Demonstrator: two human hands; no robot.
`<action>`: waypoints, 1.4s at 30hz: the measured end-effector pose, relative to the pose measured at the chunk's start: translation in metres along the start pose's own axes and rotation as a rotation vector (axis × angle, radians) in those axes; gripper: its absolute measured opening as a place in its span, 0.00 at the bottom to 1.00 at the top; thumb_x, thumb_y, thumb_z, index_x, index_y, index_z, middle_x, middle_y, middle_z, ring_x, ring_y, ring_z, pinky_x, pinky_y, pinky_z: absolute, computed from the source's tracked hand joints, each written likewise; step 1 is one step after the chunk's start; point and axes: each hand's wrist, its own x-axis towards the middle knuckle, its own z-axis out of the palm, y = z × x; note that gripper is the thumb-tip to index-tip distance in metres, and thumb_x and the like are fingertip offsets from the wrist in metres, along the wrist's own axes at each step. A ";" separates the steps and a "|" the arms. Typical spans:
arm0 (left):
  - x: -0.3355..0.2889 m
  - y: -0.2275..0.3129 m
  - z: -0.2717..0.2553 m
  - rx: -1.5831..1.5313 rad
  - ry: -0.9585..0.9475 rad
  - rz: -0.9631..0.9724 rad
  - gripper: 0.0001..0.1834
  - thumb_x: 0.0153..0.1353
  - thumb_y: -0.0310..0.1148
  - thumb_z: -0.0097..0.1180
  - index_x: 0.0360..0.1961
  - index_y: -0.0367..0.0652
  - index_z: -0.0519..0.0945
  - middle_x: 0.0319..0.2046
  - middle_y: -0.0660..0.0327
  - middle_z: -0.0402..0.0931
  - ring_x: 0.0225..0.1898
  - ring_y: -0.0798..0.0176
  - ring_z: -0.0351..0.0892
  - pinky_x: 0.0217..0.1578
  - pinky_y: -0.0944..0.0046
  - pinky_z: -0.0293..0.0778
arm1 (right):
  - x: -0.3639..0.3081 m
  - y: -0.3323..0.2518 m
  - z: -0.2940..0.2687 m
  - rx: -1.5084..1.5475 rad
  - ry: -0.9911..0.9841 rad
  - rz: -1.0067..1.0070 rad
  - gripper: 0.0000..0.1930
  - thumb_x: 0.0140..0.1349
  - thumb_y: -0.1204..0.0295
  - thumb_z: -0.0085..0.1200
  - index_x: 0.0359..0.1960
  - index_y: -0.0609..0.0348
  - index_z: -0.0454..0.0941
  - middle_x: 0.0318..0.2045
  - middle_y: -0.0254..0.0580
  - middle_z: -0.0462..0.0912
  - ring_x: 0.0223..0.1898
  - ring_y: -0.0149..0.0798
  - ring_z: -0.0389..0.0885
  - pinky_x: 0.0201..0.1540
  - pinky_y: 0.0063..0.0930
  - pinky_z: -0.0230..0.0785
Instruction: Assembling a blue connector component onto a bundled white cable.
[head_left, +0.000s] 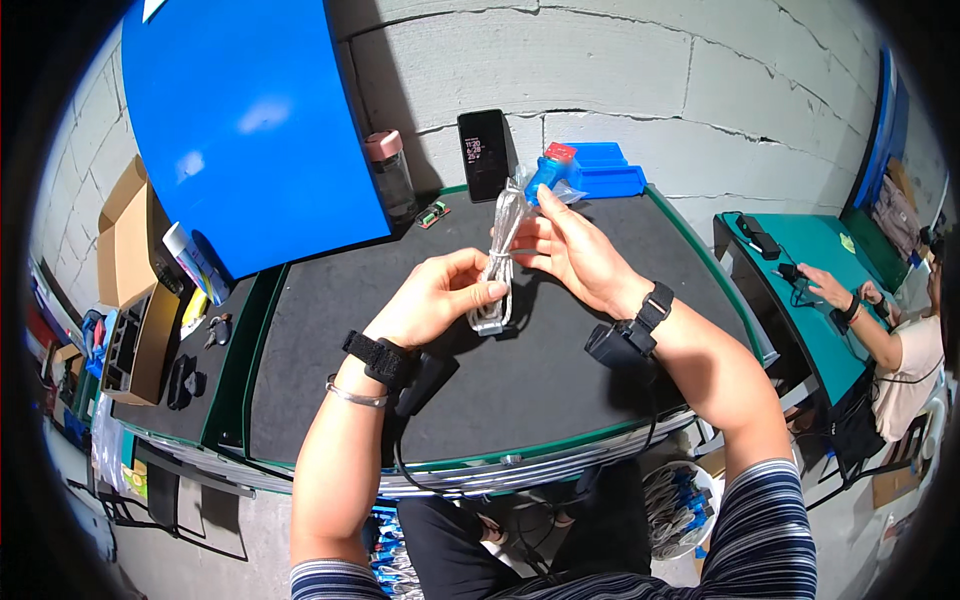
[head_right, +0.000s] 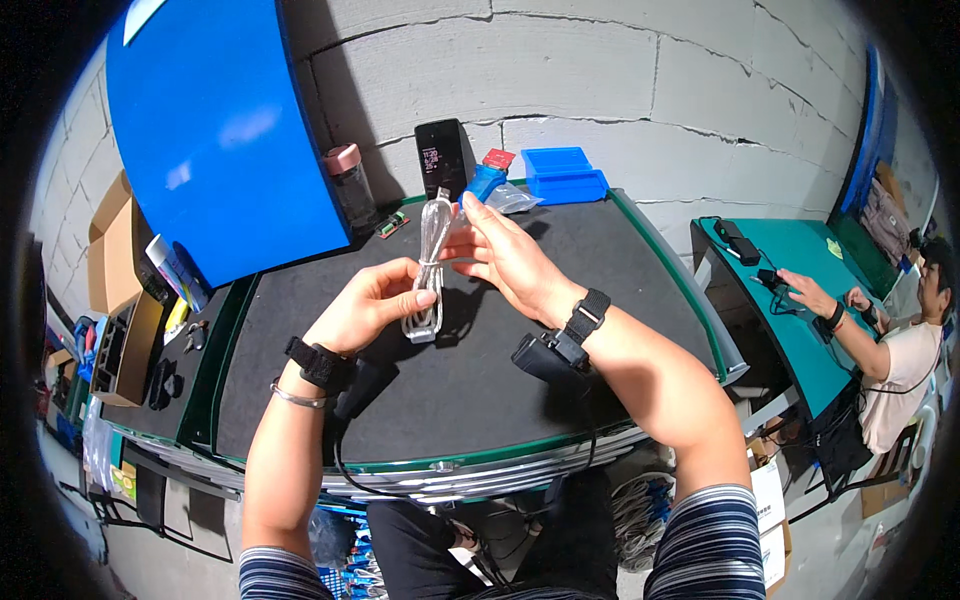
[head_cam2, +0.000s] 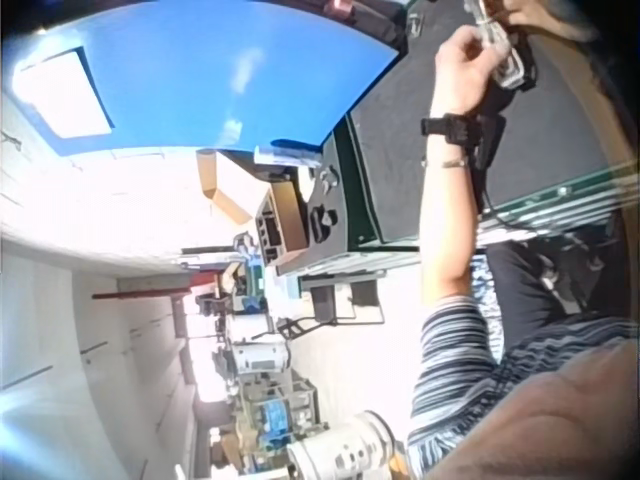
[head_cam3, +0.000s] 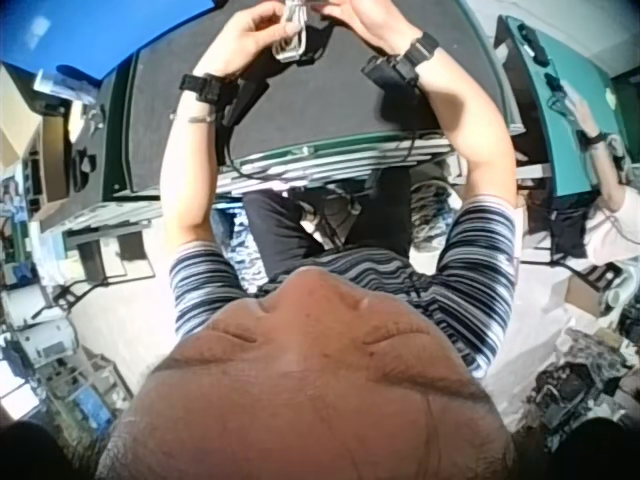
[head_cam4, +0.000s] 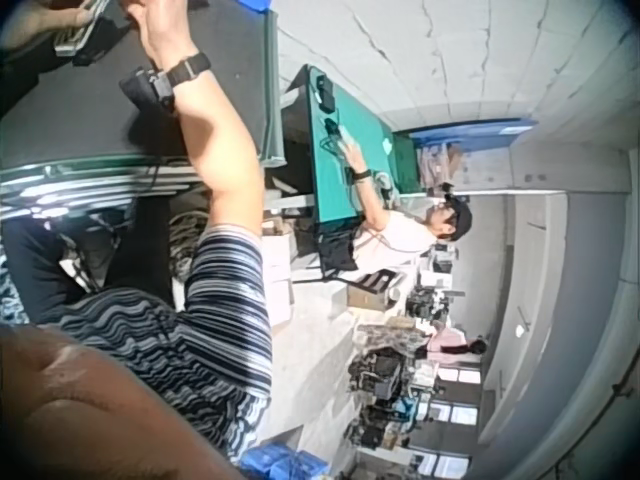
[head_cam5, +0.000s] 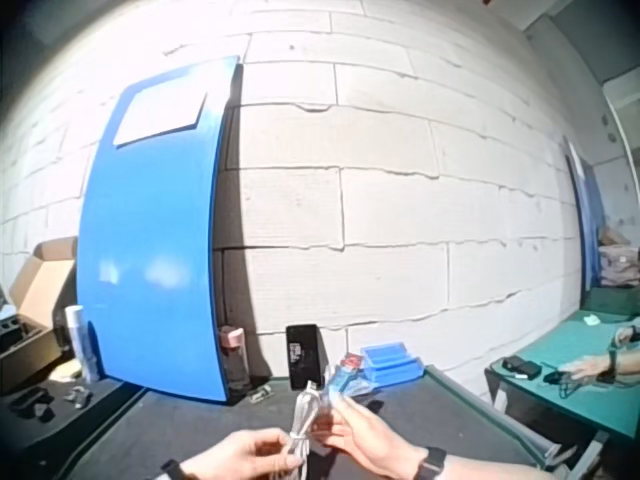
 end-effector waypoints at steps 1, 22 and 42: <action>0.001 -0.001 0.000 0.012 0.069 0.006 0.11 0.64 0.37 0.61 0.40 0.41 0.78 0.32 0.72 0.76 0.36 0.77 0.72 0.39 0.73 0.69 | 0.000 0.001 0.000 0.005 -0.026 -0.010 0.25 0.73 0.49 0.37 0.59 0.54 0.70 0.52 0.41 0.78 0.53 0.35 0.76 0.57 0.32 0.66; 0.008 -0.011 -0.003 -0.081 -0.016 0.074 0.25 0.65 0.38 0.59 0.57 0.35 0.70 0.44 0.58 0.79 0.48 0.64 0.78 0.53 0.63 0.71 | -0.003 0.013 0.010 -0.076 0.100 -0.182 0.14 0.67 0.62 0.56 0.50 0.51 0.71 0.39 0.27 0.77 0.40 0.22 0.74 0.42 0.20 0.64; 0.007 -0.016 -0.002 -0.235 0.152 -0.031 0.17 0.71 0.39 0.48 0.53 0.38 0.77 0.41 0.65 0.80 0.42 0.74 0.77 0.46 0.71 0.72 | -0.002 0.013 0.007 -0.072 0.155 -0.098 0.11 0.64 0.58 0.60 0.33 0.51 0.76 0.27 0.25 0.75 0.27 0.20 0.70 0.32 0.16 0.64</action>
